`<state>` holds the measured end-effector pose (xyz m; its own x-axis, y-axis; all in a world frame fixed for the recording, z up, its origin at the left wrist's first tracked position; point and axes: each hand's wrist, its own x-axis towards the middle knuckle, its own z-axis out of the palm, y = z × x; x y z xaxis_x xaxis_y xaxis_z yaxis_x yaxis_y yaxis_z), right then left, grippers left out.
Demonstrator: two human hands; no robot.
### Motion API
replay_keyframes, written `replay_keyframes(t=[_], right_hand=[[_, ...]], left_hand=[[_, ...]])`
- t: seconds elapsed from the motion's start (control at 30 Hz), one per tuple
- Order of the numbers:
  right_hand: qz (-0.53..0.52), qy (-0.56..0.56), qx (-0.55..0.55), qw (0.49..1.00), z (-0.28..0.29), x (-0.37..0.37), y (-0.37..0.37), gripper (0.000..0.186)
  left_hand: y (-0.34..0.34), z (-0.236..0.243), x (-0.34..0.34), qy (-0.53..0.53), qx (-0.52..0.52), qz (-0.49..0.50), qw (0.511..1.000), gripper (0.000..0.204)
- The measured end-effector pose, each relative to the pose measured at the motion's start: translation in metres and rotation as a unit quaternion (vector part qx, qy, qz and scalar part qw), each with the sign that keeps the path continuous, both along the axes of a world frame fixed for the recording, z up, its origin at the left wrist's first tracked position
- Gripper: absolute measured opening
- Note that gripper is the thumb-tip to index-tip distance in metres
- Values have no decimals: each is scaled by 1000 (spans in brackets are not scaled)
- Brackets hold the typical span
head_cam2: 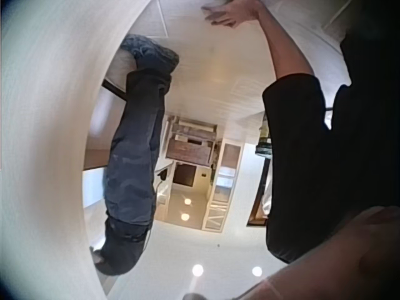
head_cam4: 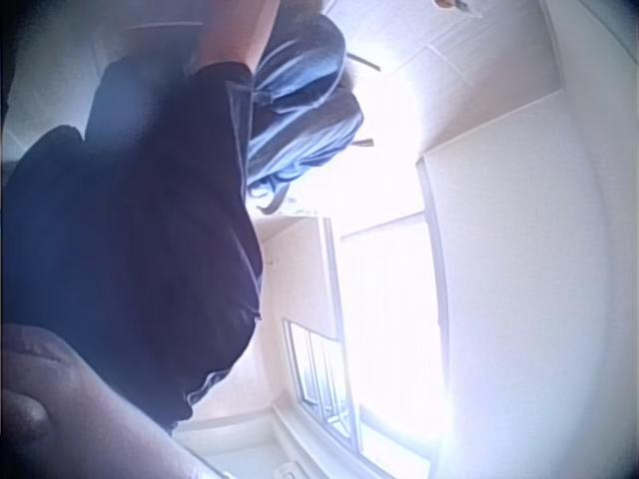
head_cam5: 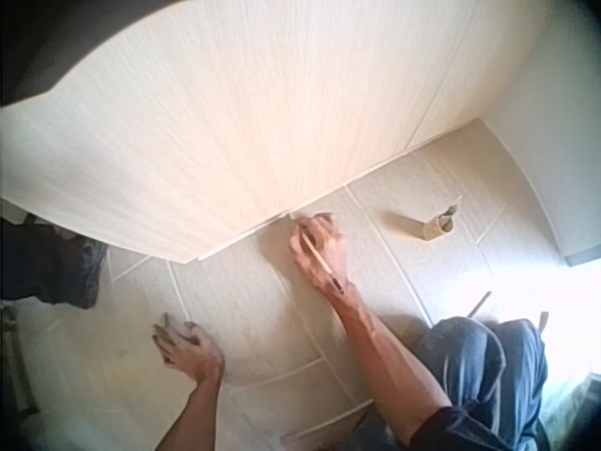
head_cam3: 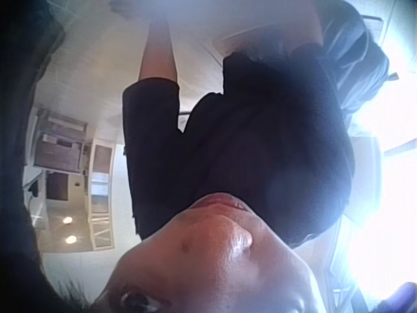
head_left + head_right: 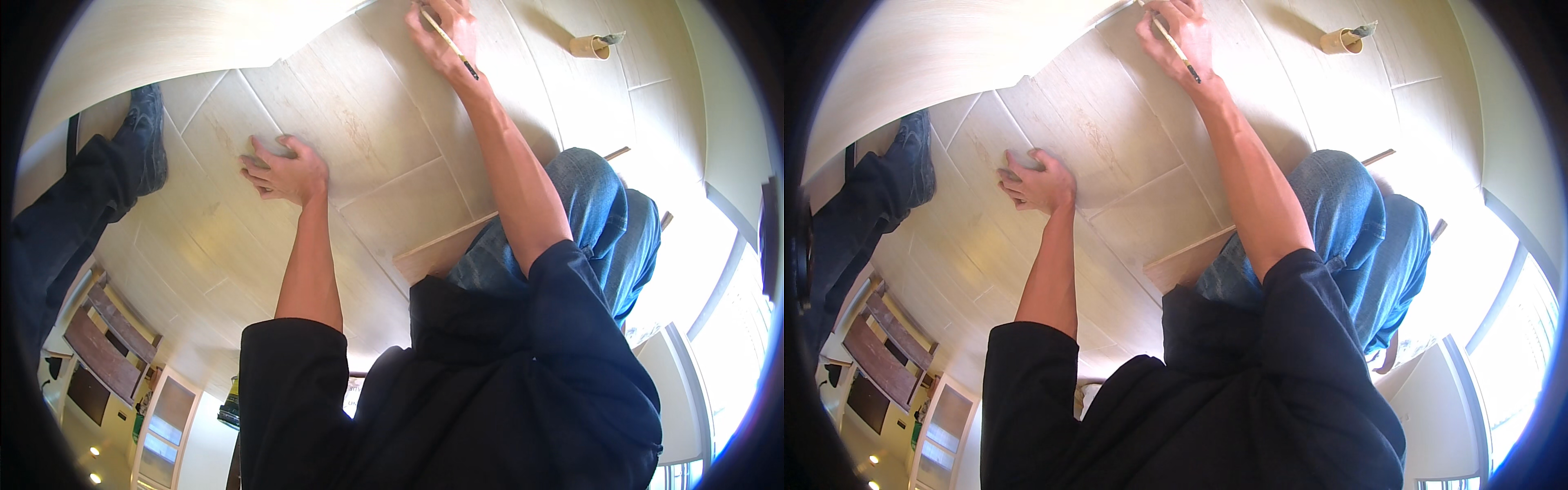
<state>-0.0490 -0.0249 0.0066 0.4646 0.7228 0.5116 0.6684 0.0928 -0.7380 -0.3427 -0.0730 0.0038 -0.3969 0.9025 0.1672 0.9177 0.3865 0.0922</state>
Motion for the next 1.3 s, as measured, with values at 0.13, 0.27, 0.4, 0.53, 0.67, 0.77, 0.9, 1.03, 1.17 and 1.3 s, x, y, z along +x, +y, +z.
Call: replay_keyframes(t=[0.13,0.27,0.4,0.53,0.67,0.77,0.9,1.03,1.17,1.3], right_hand=[[3,-6,14,1000,-1,2,0,16],[-54,-19,22,998,-1,3,1,18],[-22,-1,-13,1000,0,3,-1,19],[3,-15,1,1000,0,2,-2,19],[-48,-9,10,999,-4,3,2,17],[-80,-1,-4,997,-6,5,4,17],[-73,4,-13,997,-5,4,1,15],[-15,20,-25,999,-2,1,-1,14],[17,2,-15,1000,-2,0,0,15],[-12,4,3,1000,-2,1,0,17]], left_hand=[[-1,2,0,-18,-13,2,1000,61],[0,0,0,-5,5,0,1000,60],[0,-1,0,-2,6,0,1000,60],[-1,2,1,-22,-4,-1,1000,61],[0,6,2,-27,-15,0,1000,62],[0,7,2,-32,-15,0,999,62],[0,5,2,-23,-13,2,1000,62],[0,1,1,-8,-4,3,1000,61],[0,0,0,-5,-5,4,1000,61],[0,-2,-1,-1,-6,4,1000,61]])
